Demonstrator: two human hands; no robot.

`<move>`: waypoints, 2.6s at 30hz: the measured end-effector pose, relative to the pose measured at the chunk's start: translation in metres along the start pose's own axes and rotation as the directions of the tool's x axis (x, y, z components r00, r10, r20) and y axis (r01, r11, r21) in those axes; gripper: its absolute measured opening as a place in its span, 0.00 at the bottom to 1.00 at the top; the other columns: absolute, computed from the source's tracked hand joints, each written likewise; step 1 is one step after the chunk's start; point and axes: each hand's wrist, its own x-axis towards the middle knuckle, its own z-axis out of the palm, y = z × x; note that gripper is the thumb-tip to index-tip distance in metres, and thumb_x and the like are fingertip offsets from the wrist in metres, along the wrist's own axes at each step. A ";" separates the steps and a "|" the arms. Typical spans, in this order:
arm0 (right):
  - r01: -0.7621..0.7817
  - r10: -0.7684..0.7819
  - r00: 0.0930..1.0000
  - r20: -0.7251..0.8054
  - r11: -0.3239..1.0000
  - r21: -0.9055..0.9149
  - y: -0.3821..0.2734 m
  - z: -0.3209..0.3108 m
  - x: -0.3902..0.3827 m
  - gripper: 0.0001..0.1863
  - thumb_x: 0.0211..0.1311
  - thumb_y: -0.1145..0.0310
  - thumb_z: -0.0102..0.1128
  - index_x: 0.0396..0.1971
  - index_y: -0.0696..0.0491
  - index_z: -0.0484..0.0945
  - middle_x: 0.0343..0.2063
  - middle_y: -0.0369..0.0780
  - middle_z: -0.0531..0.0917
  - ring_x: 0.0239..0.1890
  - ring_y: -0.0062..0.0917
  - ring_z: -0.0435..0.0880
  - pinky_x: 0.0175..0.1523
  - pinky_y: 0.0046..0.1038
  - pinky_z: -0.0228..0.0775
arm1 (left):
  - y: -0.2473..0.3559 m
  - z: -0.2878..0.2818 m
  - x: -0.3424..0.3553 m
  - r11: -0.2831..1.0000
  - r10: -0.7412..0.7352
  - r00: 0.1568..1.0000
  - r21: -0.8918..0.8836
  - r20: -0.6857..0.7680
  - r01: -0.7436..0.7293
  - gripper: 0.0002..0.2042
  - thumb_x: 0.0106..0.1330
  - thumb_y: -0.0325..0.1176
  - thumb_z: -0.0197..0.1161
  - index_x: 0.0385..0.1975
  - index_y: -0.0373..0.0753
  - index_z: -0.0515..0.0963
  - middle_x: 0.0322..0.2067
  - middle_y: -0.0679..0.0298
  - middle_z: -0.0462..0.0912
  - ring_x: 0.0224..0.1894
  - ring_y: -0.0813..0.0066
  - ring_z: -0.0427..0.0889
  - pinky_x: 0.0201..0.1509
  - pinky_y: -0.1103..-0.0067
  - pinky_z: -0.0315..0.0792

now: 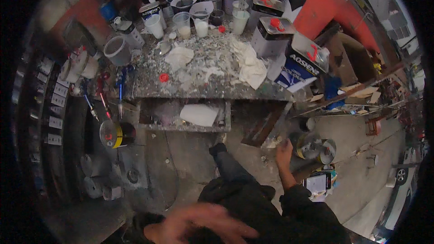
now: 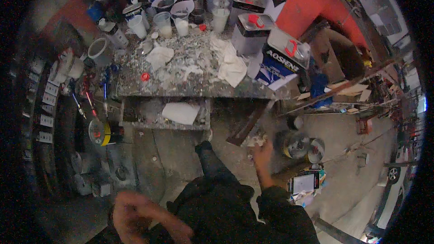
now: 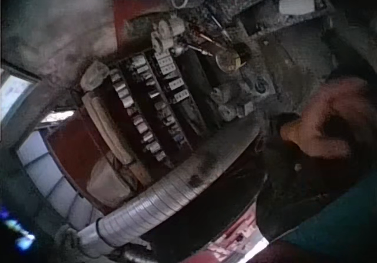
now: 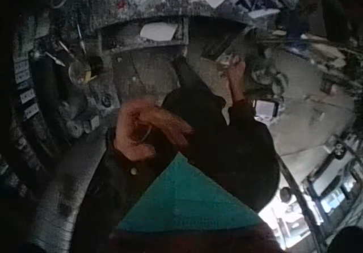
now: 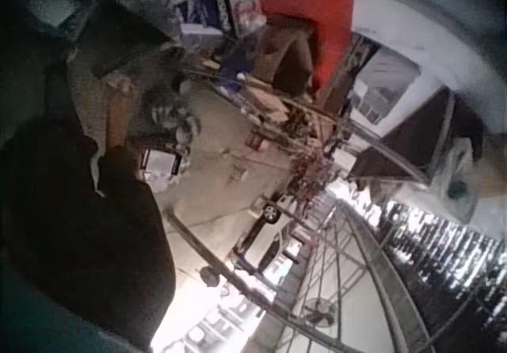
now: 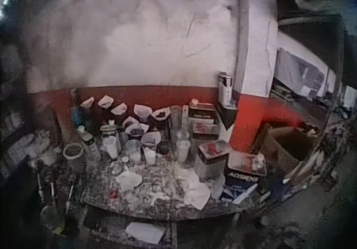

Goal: The person pours a white liquid from a metal can into a plastic cup, then uses a metal ruler to stir the contents. The person repeats this process multiple times, transferring the mixture between containers and stirring.

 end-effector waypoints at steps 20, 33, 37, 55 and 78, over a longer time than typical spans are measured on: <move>-0.671 0.405 0.683 0.608 0.678 0.302 -0.091 0.136 0.150 0.19 0.70 0.59 0.57 0.51 0.57 0.74 0.36 0.43 0.82 0.32 0.27 0.83 0.32 0.28 0.74 | 0.075 -0.216 0.089 0.844 0.251 0.570 0.465 -0.782 0.267 0.06 0.71 0.23 0.55 0.43 0.30 0.77 0.37 0.54 0.85 0.38 0.69 0.85 0.43 0.74 0.80; -0.599 0.316 0.603 0.733 0.785 0.154 -0.222 0.230 0.064 0.13 0.64 0.60 0.65 0.38 0.56 0.83 0.31 0.42 0.86 0.30 0.26 0.85 0.34 0.29 0.78 | 0.056 -0.433 -0.003 -0.113 -0.098 0.695 0.701 -0.713 0.704 0.15 0.62 0.31 0.66 0.49 0.39 0.80 0.43 0.53 0.85 0.41 0.55 0.86 0.47 0.68 0.79; 0.332 -0.158 0.716 0.680 0.934 -0.132 -0.243 0.271 0.002 0.16 0.54 0.65 0.70 0.43 0.51 0.81 0.42 0.43 0.85 0.46 0.37 0.83 0.48 0.41 0.77 | 0.044 -0.482 -0.024 -0.265 -0.259 0.808 0.844 -0.529 0.467 0.19 0.58 0.33 0.67 0.51 0.43 0.78 0.45 0.52 0.84 0.43 0.48 0.84 0.48 0.61 0.78; 0.647 -0.105 0.622 0.776 0.626 -0.434 -0.224 0.326 -0.058 0.12 0.53 0.70 0.58 0.39 0.50 0.81 0.32 0.42 0.86 0.36 0.39 0.87 0.40 0.40 0.78 | 0.018 -0.512 -0.083 -0.533 -0.354 0.666 0.727 -0.657 0.433 0.25 0.57 0.23 0.58 0.57 0.49 0.75 0.39 0.48 0.84 0.42 0.45 0.83 0.45 0.55 0.76; -0.611 0.328 0.748 0.577 0.681 0.404 -0.185 0.378 0.009 0.15 0.61 0.57 0.67 0.39 0.53 0.84 0.30 0.34 0.86 0.29 0.19 0.85 0.28 0.21 0.72 | -0.017 -0.481 -0.173 -0.580 -0.379 0.580 0.674 -0.721 0.458 0.22 0.61 0.29 0.55 0.56 0.56 0.77 0.43 0.53 0.84 0.43 0.48 0.83 0.45 0.57 0.77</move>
